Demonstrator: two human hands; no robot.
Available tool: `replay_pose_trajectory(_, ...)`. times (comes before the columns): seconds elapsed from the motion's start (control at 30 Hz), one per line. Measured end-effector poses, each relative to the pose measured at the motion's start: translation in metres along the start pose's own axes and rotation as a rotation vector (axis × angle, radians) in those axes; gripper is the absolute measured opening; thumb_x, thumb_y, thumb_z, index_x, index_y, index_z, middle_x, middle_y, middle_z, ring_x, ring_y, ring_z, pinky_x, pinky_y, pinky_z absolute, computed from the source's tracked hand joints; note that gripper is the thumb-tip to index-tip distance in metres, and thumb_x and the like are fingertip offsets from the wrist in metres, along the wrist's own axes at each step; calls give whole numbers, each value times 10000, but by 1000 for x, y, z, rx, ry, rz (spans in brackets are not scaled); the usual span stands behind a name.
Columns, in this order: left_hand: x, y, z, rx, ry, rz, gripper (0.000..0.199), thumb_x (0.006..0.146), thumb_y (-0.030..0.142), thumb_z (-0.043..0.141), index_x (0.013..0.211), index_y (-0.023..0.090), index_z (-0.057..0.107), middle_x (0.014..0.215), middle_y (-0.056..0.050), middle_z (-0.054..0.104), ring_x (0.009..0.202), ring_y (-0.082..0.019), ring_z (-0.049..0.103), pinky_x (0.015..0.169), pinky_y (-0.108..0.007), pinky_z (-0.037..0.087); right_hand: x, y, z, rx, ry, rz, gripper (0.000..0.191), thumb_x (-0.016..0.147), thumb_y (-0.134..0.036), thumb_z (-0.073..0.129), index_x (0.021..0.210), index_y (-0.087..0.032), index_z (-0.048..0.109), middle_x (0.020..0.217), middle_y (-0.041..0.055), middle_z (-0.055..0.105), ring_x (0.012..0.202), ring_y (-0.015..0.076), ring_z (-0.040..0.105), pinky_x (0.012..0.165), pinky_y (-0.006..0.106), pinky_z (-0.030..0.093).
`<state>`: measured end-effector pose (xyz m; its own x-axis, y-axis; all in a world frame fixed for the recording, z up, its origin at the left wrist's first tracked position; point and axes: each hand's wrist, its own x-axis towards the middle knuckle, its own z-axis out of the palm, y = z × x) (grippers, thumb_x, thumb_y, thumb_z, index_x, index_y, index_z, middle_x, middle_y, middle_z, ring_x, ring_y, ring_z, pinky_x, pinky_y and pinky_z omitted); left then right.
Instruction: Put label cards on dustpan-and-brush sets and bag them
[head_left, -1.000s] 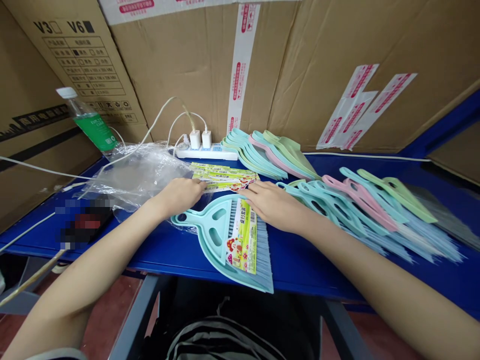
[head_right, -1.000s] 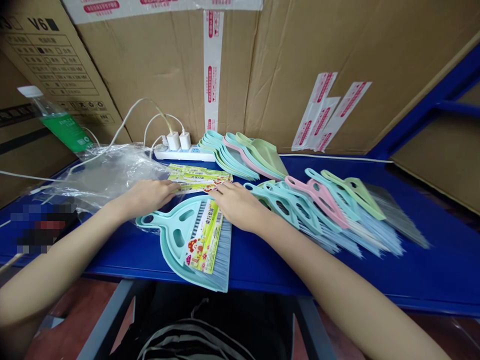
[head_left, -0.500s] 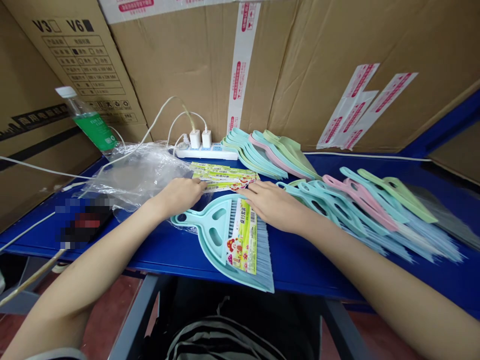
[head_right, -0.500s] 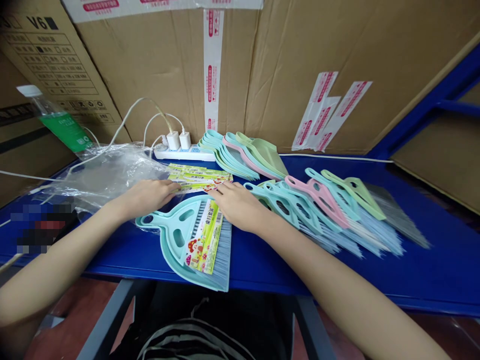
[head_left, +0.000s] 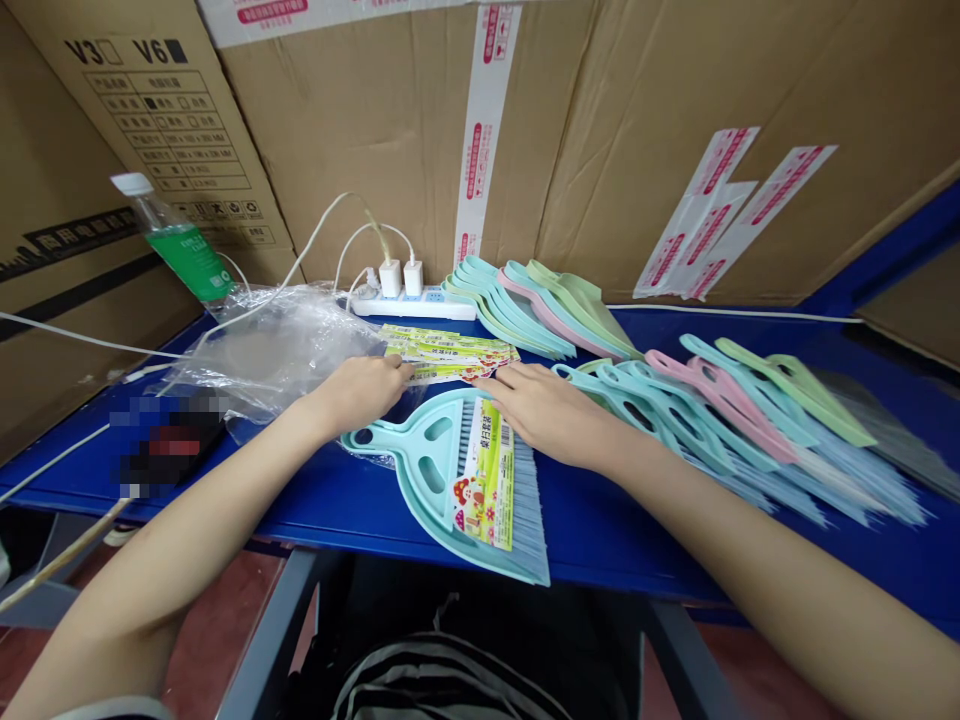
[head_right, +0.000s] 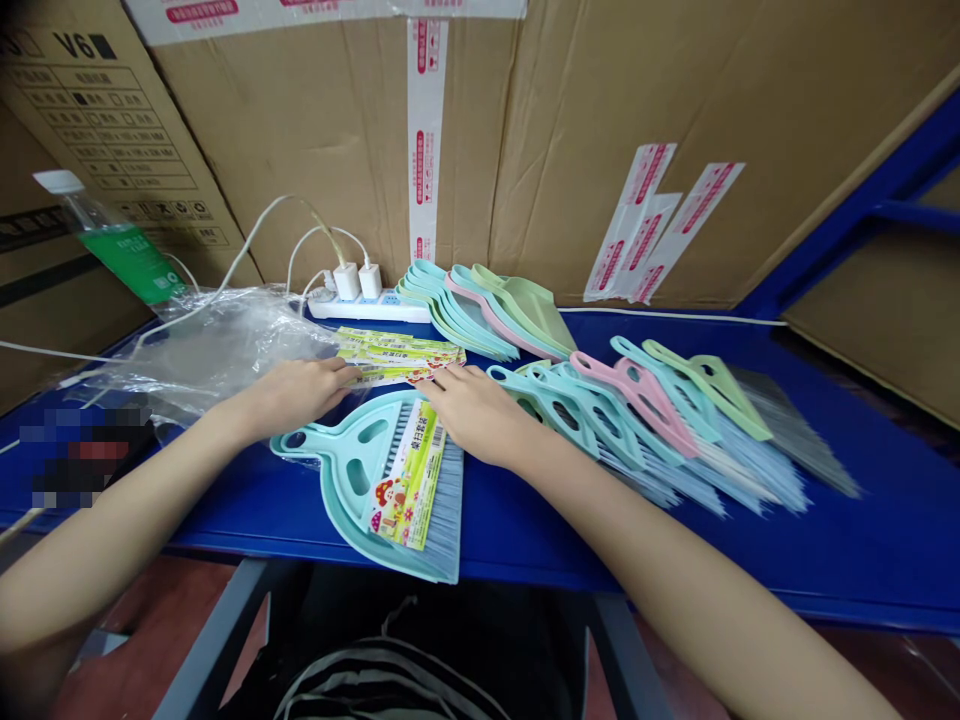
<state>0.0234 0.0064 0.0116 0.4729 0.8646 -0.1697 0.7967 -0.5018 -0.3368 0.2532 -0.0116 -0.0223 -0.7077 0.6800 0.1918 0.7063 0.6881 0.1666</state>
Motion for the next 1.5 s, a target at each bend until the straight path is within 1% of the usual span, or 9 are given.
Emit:
replay_pose_trajectory(0.23,1,-1,1,-13,-9,-3,316,985,168,373,1223,132,576,1166,-126,667,979,-277,686,770,-358,525,0,1,1,6,11,-4,413,894,-66,441,1274,-117,597,1076,136,700,1025,257,629,844,371,481)
replay_pose_trajectory(0.43,0,-1,1,-27,5,-4,329,974,163,382,1243,137,570,1166,-128,665,981,-277,684,763,-355,519,0,1,1,12,-1,-11,407,888,-62,440,1262,-81,601,1046,159,693,1019,273,626,838,379,477)
replay_pose_trajectory(0.6,0,-1,1,-22,-5,-7,349,970,160,385,1273,133,556,1170,-132,663,985,-285,683,772,-366,520,-2,2,4,11,43,-19,400,894,-75,436,1252,-137,603,1063,130,697,1005,253,625,835,372,476)
replay_pose_trajectory(0.8,1,-2,2,-20,2,-1,336,973,166,385,1255,142,566,1173,-119,670,980,-265,685,773,-349,525,-1,2,3,18,34,-16,401,883,-61,441,1249,-101,600,1053,148,690,1009,266,618,834,378,472)
replay_pose_trajectory(0.97,0,-2,3,-7,5,4,333,977,174,379,1249,142,568,1179,-121,668,980,-266,686,776,-352,529,0,1,1,20,7,-7,394,894,-67,439,1248,-112,606,1049,142,695,1012,259,625,842,373,473)
replay_pose_trajectory(1.1,0,-2,2,-19,2,9,345,979,169,368,1258,138,568,1177,-128,666,983,-278,685,778,-370,530,-1,2,1,29,22,-8,397,897,-78,433,1242,-155,614,1073,125,702,1020,253,631,851,385,487)
replay_pose_trajectory(1.2,0,-2,1,-28,-3,4,336,978,169,367,1236,130,578,1160,-137,667,969,-281,687,771,-374,528,-1,3,-1,47,31,-2,406,898,-91,441,1268,-152,597,1120,131,694,1050,262,626,870,404,491)
replay_pose_trajectory(1.33,1,-1,1,-29,-8,0,328,972,160,368,1216,120,584,1127,-143,672,947,-275,690,765,-366,523,-1,4,-10,72,72,13,408,907,-64,411,1260,-132,604,1132,138,680,1038,258,624,860,394,494)
replay_pose_trajectory(1.5,1,-1,1,-31,-12,-2,331,971,151,360,1218,122,579,1120,-137,675,939,-267,690,757,-358,522,-3,5,-17,65,203,-29,353,930,-87,403,1140,-141,681,934,115,668,896,235,623,748,344,487)
